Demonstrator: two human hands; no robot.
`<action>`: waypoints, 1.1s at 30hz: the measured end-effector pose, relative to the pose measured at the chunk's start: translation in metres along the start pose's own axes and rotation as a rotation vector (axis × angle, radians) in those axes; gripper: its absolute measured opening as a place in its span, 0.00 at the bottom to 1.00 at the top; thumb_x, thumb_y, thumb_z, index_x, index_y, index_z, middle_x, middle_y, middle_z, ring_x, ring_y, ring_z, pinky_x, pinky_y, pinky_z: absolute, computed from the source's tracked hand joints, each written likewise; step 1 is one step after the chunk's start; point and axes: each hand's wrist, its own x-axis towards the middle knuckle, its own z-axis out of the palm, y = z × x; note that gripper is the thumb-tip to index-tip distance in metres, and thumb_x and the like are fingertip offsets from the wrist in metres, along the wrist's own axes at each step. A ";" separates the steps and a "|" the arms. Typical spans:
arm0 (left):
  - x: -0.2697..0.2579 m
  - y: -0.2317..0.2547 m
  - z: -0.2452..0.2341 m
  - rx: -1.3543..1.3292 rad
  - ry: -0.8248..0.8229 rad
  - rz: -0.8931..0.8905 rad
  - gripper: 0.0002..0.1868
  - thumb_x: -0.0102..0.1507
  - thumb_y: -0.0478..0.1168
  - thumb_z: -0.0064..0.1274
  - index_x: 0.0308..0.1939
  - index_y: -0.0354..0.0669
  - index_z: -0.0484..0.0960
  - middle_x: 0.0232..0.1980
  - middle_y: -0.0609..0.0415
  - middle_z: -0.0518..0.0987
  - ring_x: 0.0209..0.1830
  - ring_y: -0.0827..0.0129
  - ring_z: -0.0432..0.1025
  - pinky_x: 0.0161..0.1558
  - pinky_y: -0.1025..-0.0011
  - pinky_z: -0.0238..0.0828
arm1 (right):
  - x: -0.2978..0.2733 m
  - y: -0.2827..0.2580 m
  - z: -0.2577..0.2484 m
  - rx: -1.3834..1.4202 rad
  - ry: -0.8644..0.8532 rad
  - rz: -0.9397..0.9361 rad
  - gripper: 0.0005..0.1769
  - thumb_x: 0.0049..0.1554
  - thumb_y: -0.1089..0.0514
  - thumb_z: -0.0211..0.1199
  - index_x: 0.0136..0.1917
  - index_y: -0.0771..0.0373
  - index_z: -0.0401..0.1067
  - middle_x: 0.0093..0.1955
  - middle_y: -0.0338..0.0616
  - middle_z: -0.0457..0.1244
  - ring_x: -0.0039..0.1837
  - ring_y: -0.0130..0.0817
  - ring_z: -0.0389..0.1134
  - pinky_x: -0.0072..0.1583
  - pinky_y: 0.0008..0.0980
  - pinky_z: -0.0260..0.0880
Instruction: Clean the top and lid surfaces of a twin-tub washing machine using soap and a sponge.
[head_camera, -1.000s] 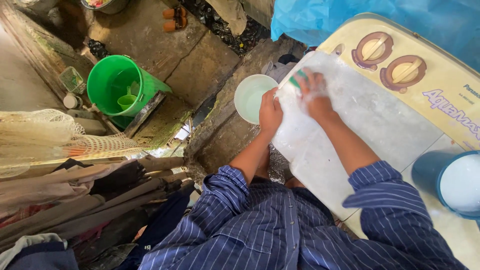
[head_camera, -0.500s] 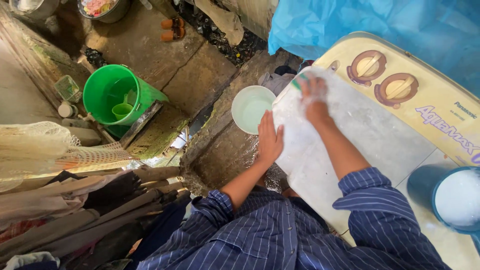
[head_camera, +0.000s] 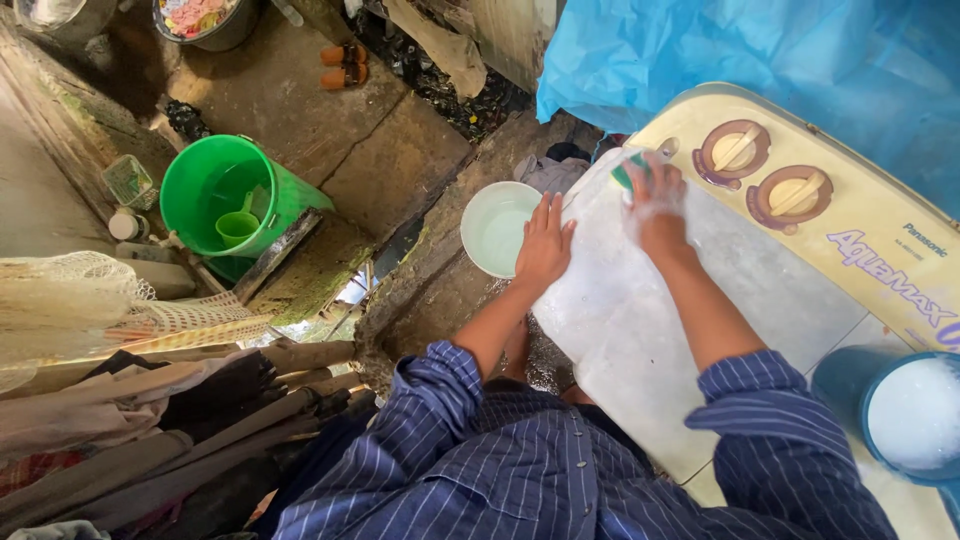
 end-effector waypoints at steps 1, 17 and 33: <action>0.005 -0.001 0.001 -0.002 -0.002 0.000 0.32 0.73 0.51 0.37 0.78 0.40 0.54 0.81 0.37 0.53 0.80 0.45 0.50 0.74 0.46 0.47 | 0.002 -0.005 0.007 -0.002 -0.001 0.001 0.41 0.51 0.64 0.67 0.76 0.52 0.61 0.79 0.50 0.50 0.72 0.61 0.55 0.69 0.61 0.56; -0.028 -0.011 -0.007 -0.223 0.094 0.043 0.24 0.74 0.45 0.36 0.73 0.39 0.64 0.75 0.38 0.65 0.72 0.44 0.64 0.70 0.56 0.61 | -0.014 0.012 -0.013 -0.038 -0.026 -0.071 0.41 0.53 0.63 0.68 0.77 0.53 0.59 0.79 0.52 0.50 0.73 0.58 0.55 0.69 0.60 0.57; -0.047 -0.001 -0.013 -0.447 0.211 -0.081 0.21 0.74 0.41 0.35 0.69 0.38 0.70 0.64 0.34 0.77 0.65 0.43 0.72 0.65 0.57 0.66 | -0.047 -0.036 -0.030 0.124 -0.178 -0.239 0.42 0.46 0.62 0.69 0.73 0.52 0.59 0.76 0.52 0.51 0.72 0.61 0.55 0.69 0.61 0.55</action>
